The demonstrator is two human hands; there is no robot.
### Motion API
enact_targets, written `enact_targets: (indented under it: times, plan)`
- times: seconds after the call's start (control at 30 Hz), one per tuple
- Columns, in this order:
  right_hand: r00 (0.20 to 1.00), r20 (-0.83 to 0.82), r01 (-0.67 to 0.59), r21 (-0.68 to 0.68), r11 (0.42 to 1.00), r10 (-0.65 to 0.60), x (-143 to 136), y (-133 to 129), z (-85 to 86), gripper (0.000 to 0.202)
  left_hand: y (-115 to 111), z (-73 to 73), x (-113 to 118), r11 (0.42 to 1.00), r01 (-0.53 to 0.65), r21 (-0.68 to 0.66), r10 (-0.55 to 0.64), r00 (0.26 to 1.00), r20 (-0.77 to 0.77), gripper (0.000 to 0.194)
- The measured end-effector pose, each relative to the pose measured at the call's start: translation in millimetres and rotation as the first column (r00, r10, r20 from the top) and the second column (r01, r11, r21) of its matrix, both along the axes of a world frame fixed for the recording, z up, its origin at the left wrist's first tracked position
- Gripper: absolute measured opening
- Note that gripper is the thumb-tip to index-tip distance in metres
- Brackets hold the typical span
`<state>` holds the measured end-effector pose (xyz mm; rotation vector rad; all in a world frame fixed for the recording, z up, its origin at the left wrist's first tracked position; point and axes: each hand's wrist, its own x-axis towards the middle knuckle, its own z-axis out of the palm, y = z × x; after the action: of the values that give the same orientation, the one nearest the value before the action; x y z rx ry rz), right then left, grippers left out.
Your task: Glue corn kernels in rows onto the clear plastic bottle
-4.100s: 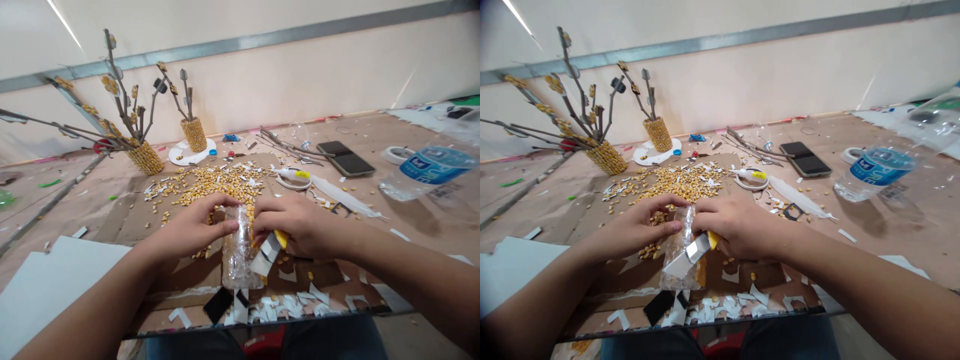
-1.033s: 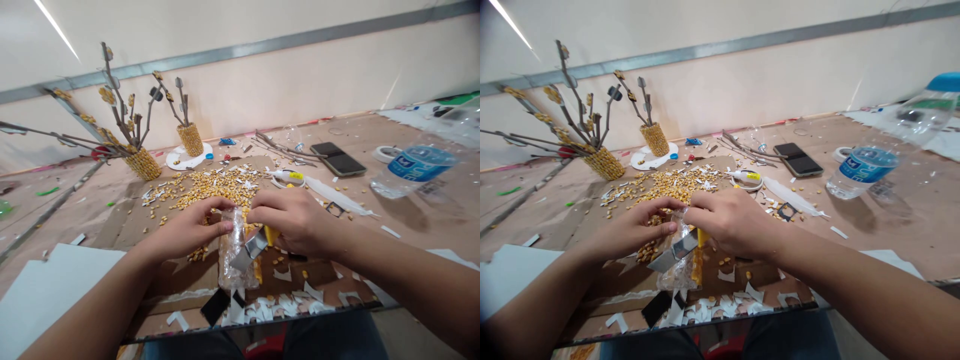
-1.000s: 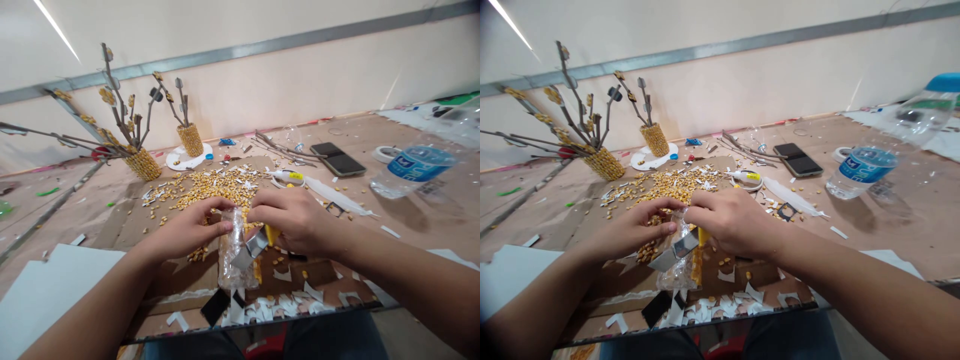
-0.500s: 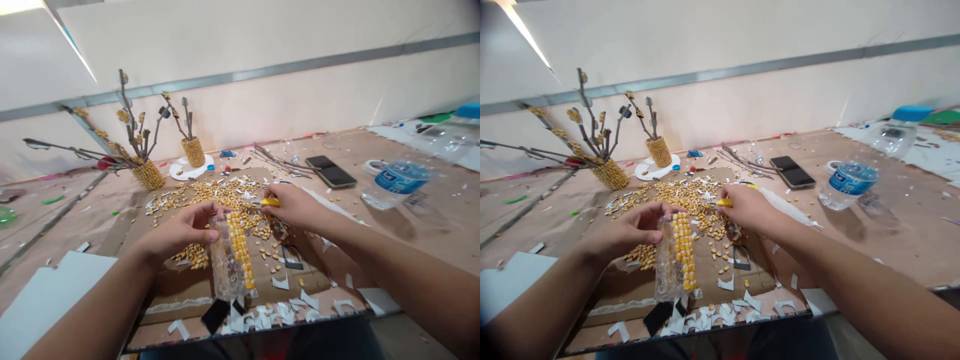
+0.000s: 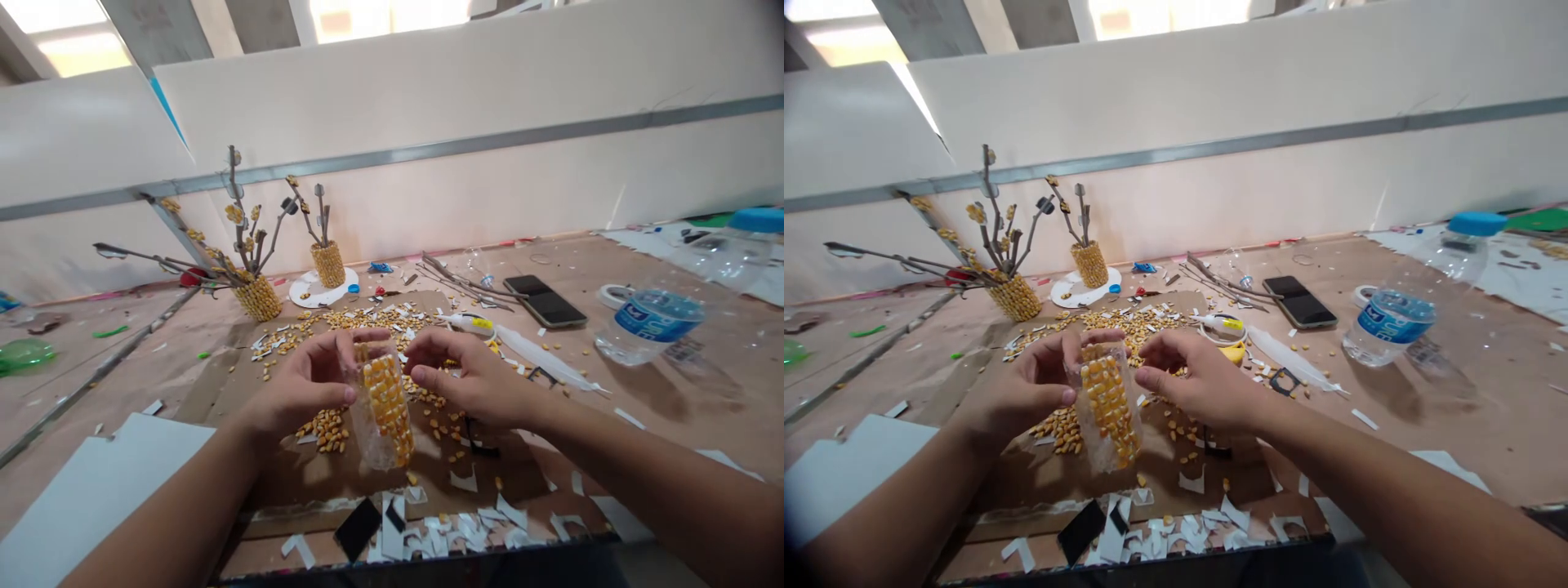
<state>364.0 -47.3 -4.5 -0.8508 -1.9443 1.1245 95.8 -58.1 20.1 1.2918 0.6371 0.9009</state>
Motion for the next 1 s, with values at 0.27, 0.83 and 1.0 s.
enact_targets:
  times: [0.27, 0.83, 1.0]
  plan:
    - [0.990, -0.142, -0.032, -0.061, 0.998, 0.023, -7.3, -8.0, -4.1, 0.029, -3.7, -12.9, 10.0, 1.000, 0.009, -0.003, -0.009, 0.998, 0.056, 0.054]
    - [0.988, -0.127, -0.071, 0.108, 0.992, 0.085, -1.2, -8.5, -18.9, 0.061, -12.5, -10.1, 8.7, 0.989, 0.135, -0.061, -0.139, 0.988, -0.067, 0.076]
    - [0.993, -0.119, -0.009, 0.147, 0.989, 0.027, -1.1, -9.2, -18.6, 0.058, -7.5, -17.0, 7.6, 0.996, 0.061, -0.071, -0.066, 0.996, -0.066, 0.076]
